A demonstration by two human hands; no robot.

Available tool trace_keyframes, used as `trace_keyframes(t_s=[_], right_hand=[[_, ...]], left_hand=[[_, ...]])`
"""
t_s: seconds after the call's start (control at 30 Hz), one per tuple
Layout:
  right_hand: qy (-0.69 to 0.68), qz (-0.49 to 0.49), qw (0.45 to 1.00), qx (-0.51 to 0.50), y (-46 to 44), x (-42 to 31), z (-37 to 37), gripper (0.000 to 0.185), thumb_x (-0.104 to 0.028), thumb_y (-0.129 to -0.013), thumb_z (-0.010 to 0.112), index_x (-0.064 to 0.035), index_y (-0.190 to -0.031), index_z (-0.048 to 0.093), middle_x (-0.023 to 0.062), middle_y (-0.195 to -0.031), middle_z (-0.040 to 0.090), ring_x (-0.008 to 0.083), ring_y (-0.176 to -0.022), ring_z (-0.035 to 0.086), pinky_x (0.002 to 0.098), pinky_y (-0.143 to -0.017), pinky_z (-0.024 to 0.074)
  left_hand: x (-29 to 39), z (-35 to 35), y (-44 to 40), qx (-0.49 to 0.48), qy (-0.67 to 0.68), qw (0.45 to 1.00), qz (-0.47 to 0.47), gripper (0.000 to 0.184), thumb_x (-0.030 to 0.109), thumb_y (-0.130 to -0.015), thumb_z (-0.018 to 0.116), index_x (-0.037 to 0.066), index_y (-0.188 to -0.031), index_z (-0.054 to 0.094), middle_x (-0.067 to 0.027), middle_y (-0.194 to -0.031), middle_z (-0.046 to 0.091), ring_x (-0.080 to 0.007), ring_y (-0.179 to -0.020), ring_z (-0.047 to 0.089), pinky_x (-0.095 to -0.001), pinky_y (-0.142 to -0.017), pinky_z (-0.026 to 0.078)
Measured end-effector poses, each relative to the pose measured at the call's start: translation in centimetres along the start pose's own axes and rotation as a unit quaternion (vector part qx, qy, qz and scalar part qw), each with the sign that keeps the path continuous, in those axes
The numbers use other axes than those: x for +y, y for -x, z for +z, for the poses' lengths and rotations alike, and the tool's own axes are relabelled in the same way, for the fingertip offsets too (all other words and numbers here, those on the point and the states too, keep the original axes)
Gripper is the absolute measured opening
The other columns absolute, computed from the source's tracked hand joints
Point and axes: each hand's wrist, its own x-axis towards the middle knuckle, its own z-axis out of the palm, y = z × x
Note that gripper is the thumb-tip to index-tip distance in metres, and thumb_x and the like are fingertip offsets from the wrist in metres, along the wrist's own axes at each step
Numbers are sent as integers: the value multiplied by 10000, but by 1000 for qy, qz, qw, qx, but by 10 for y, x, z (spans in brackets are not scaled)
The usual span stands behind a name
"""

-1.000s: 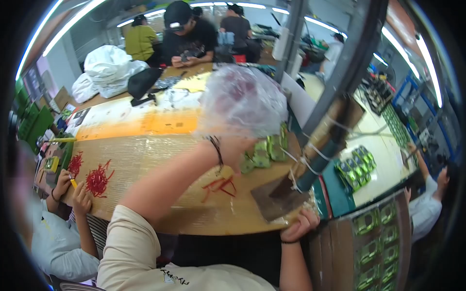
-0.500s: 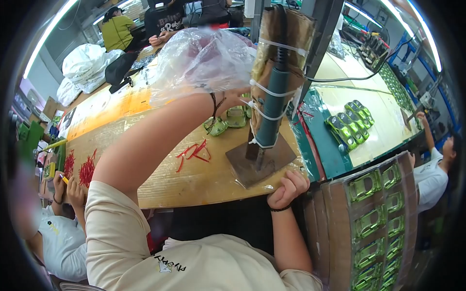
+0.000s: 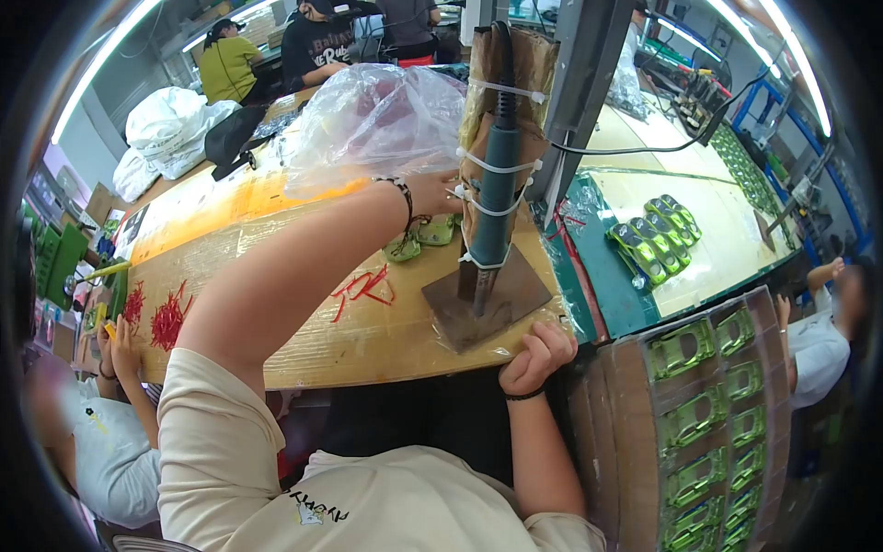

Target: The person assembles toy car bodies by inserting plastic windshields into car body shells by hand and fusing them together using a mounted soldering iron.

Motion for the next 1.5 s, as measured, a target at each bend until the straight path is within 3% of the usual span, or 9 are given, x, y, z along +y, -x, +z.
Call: trace_keyframes(t_s=[0.1,0.13,0.23,0.43,0.63,0.97,1.17,1.3,1.5], right_hand=[[-2,2,1000,6,1,-1,-1,169,-187,-917,425,-85,-971,548,109,-1067,613,293,-1027,559,455,-1035,280],[-2,1,1000,6,0,-1,-1,174,-195,-924,422,-85,-972,549,109,-1067,613,293,-1026,560,456,-1035,282],[5,-5,1000,-8,1,-2,-3,172,-179,-925,412,-75,-983,537,121,-1089,600,299,-1055,546,459,-1026,294],[5,-37,999,-20,3,6,-5,234,-250,-969,384,-85,-1013,543,115,-1104,601,297,-1068,552,464,-1033,292],[28,-63,997,-25,5,10,-7,285,-298,-995,359,-93,-1061,545,110,-1129,599,292,-1080,554,471,-1045,280],[38,-85,995,-47,6,12,-8,303,-287,-993,343,-51,-1059,522,145,-1167,561,313,-1090,515,473,-1025,296],[34,-86,995,-34,4,10,-7,301,-299,-1002,352,-74,-1077,536,126,-1155,579,305,-1084,533,468,-1005,320],[36,-87,995,-35,3,10,-8,307,-304,-1007,347,-70,-1077,534,130,-1151,578,310,-1085,533,473,-1005,321],[35,-89,995,-34,2,7,-6,310,-299,-1014,339,-64,-1082,530,136,-1151,579,320,-1093,531,481,-1012,321]], left_hand=[[8,-32,2,-137,-10,990,-30,360,193,-815,595,219,-1174,587,-84,-1341,504,-300,-1362,366,-406,-1031,434],[11,-46,6,-149,20,987,-48,551,94,-703,726,190,-1214,541,-12,-1266,583,-281,-1321,400,-395,-1050,411],[12,-42,18,-85,-26,995,-41,508,130,-722,721,208,-1193,549,-1,-1225,580,-246,-1289,427,-385,-1029,422],[18,-57,42,-121,-75,990,-12,495,171,-769,682,285,-1231,543,27,-1184,551,-168,-1164,506,-370,-969,376],[11,-46,84,-50,-55,997,7,516,144,-771,646,299,-1249,530,49,-1201,535,-133,-1079,552,-363,-946,358],[19,-56,138,-146,-12,988,-53,637,58,-762,637,288,-1328,457,-3,-1251,502,-212,-932,651,-356,-819,480],[18,-53,187,-93,-18,995,-23,688,33,-757,630,275,-1365,419,-4,-1309,472,-214,-983,630,-360,-820,513],[21,-52,213,-127,-62,990,-19,711,54,-762,644,279,-1392,401,16,-1414,418,-184,-1005,603,-329,-815,526],[28,-40,244,-85,-95,992,-8,587,134,-870,530,305,-1411,379,32,-1524,322,-195,-1047,574,-308,-801,528]])
